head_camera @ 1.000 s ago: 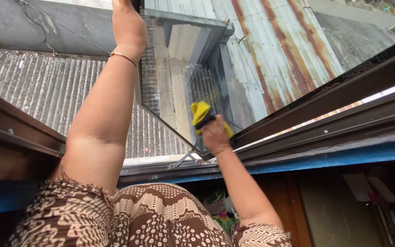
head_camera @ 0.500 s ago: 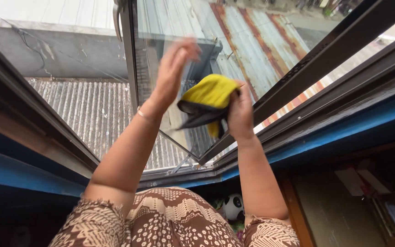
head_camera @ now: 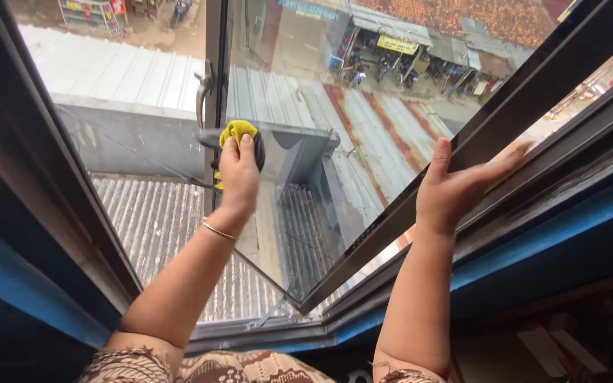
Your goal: Cleaning the glass of a window with a yellow cloth.
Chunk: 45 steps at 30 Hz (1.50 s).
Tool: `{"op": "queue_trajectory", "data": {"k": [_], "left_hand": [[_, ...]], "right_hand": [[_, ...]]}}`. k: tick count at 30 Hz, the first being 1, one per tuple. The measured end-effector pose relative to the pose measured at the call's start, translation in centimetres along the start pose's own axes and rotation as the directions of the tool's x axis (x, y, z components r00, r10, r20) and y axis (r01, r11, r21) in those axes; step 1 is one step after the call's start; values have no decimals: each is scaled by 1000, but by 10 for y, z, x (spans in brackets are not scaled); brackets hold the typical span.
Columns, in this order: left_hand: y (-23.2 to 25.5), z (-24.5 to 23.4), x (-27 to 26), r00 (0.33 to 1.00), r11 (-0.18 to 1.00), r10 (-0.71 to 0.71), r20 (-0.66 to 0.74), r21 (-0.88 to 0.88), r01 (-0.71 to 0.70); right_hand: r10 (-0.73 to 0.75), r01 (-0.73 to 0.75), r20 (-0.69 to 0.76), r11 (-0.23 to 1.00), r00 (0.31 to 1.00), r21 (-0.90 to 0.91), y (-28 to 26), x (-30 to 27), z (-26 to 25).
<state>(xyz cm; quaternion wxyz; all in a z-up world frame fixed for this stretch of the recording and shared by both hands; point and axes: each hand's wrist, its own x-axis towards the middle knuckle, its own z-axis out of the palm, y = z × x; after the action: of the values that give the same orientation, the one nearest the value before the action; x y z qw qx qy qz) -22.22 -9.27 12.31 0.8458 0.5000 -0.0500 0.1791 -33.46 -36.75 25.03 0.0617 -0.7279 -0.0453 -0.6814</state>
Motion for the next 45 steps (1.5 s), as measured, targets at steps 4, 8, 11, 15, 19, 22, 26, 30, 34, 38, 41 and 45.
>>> {"op": "queue_trajectory", "data": {"k": [4, 8, 11, 15, 19, 22, 26, 30, 34, 38, 41, 45], "left_hand": [[37, 82, -26, 864, 803, 492, 105, 328, -497], [35, 160, -52, 665, 549, 536, 520, 385, -742], [47, 187, -23, 643, 445, 484, 593, 467, -765], [68, 175, 66, 620, 191, 503, 602, 622, -759], [100, 148, 134, 746, 258, 551, 374, 774, -578], [114, 135, 168, 894, 407, 408, 183, 840, -358], [57, 144, 202, 834, 467, 549, 61, 805, -366], [71, 174, 93, 723, 266, 621, 304, 785, -559], [84, 208, 14, 399, 88, 469, 788, 407, -909], [123, 220, 19, 199, -34, 526, 827, 253, -967], [130, 219, 88, 334, 29, 692, 640, 438, -898], [173, 188, 169, 525, 299, 757, 389, 508, -808]], "right_hand": [[313, -327, 95, 906, 945, 268, 4, 5, 12], [343, -362, 115, 885, 932, 292, 22, -11, 12], [311, -328, 107, 895, 945, 303, 22, -12, 14], [284, -297, 85, 908, 955, 295, 31, -17, 18], [323, -329, 73, 888, 944, 322, 34, -21, 22], [368, -368, 62, 874, 928, 316, 36, -19, 22], [446, -440, 46, 853, 894, 281, 39, -17, 25], [461, -453, 28, 859, 887, 239, 44, -23, 28], [445, -438, 20, 872, 895, 216, 45, -20, 31], [435, -427, 14, 876, 900, 226, 48, -28, 32], [454, -446, 26, 862, 891, 242, 40, -19, 28], [505, -498, 29, 839, 863, 218, 25, -10, 27]]}}
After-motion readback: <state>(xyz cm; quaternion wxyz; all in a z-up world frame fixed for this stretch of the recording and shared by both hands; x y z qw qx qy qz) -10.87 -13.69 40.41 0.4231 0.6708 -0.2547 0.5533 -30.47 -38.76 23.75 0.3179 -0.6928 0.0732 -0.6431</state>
